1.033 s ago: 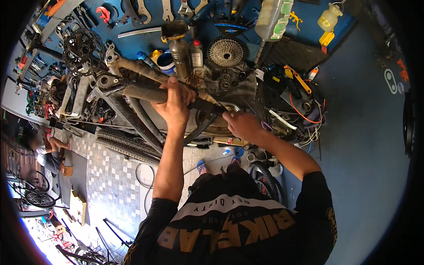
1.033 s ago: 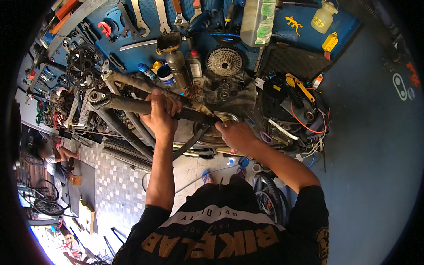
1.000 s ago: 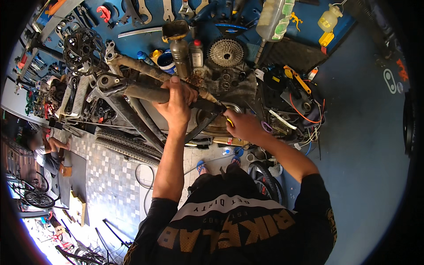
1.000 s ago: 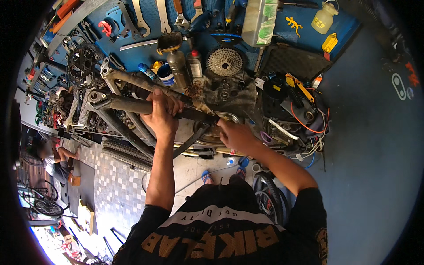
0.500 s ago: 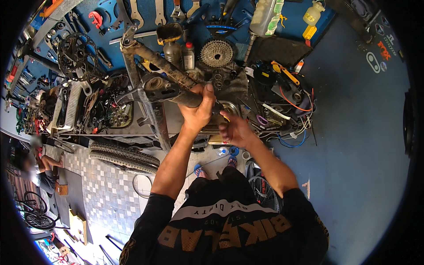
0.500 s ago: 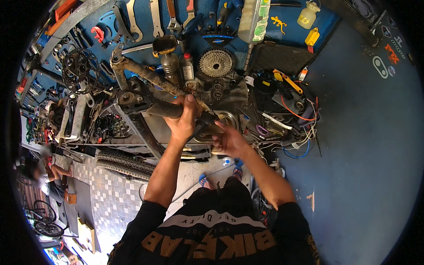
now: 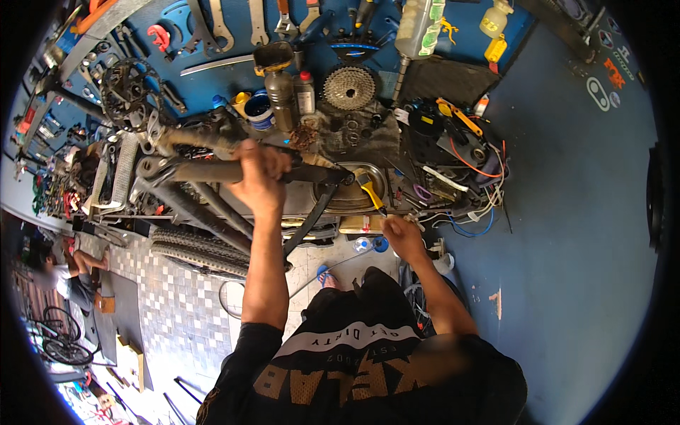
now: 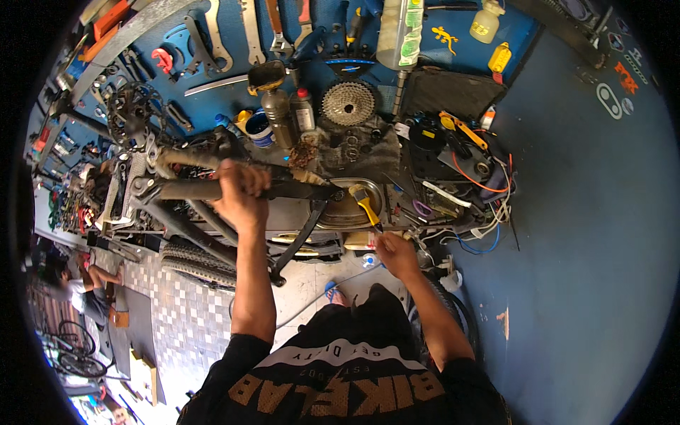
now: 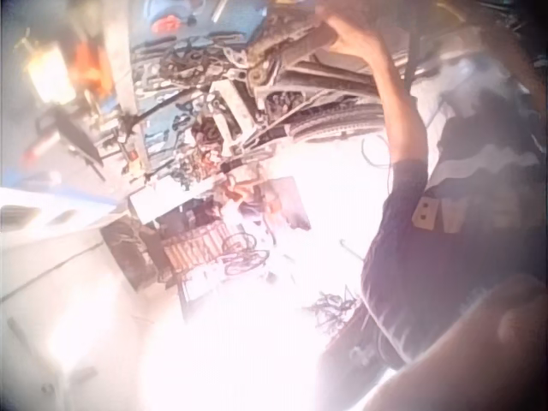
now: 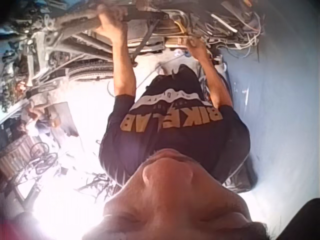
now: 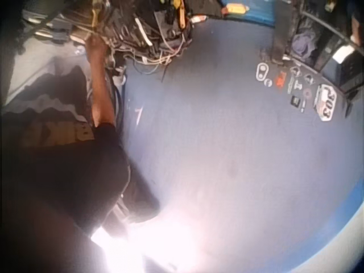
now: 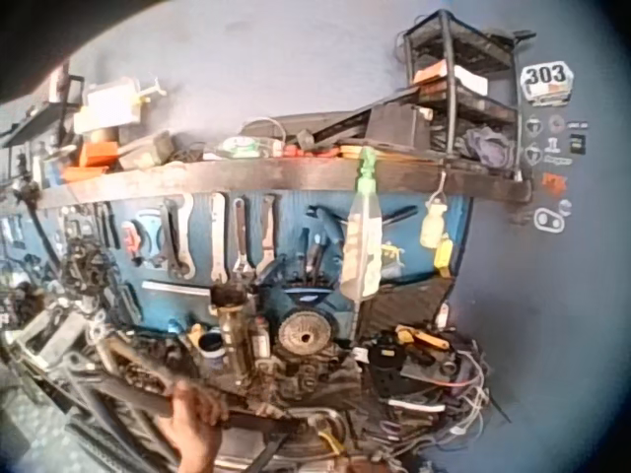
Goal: The person scrubs a bicycle frame with a yellow brush over a sink, then rinses it with a hose. They inspect the frame and continue scrubbing different sections, focusing on joints and tubes.
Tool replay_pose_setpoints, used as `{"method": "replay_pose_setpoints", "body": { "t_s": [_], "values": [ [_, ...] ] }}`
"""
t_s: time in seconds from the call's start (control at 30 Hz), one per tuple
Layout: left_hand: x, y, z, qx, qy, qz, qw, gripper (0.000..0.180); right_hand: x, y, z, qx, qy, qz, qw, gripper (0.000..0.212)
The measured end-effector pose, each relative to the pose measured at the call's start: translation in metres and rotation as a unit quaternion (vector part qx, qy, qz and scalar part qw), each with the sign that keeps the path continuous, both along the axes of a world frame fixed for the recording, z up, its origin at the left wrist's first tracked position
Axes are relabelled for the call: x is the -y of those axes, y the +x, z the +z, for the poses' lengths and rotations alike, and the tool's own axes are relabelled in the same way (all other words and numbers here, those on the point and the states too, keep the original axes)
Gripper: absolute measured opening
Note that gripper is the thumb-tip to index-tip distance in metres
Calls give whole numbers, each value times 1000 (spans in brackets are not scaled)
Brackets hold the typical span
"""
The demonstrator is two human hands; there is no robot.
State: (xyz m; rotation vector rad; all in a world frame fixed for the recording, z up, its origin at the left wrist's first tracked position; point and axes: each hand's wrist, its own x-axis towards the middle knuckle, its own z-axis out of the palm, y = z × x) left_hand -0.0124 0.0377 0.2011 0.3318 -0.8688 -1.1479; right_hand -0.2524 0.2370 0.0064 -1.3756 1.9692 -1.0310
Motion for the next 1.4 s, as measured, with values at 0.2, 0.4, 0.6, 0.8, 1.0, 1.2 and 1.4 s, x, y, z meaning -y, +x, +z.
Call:
{"method": "replay_pose_setpoints", "body": {
  "t_s": [0.2,0.4,0.6,0.8,1.0,1.2,1.4],
  "values": [
    [-30,73,6,-86,109,158,978,45,-35,-70,-171,-122,54,-26,991,33],
    [-91,111,0,-116,136,259,949,46,8,-90,-210,-31,47,-146,988,61],
    [-160,133,-17,-129,146,328,924,39,7,-80,-179,20,72,-198,977,72],
    [-216,159,-35,-178,176,398,883,39,-13,-82,-123,169,-99,-77,978,47],
    [-268,199,-64,-142,197,492,836,41,-27,-59,-42,191,-99,59,975,26],
    [-350,271,-96,-83,207,599,769,43,-33,87,-24,-39,126,346,929,60],
    [-463,364,-123,-60,232,682,691,44,-127,315,-5,-221,128,680,688,46]
  ]
}}
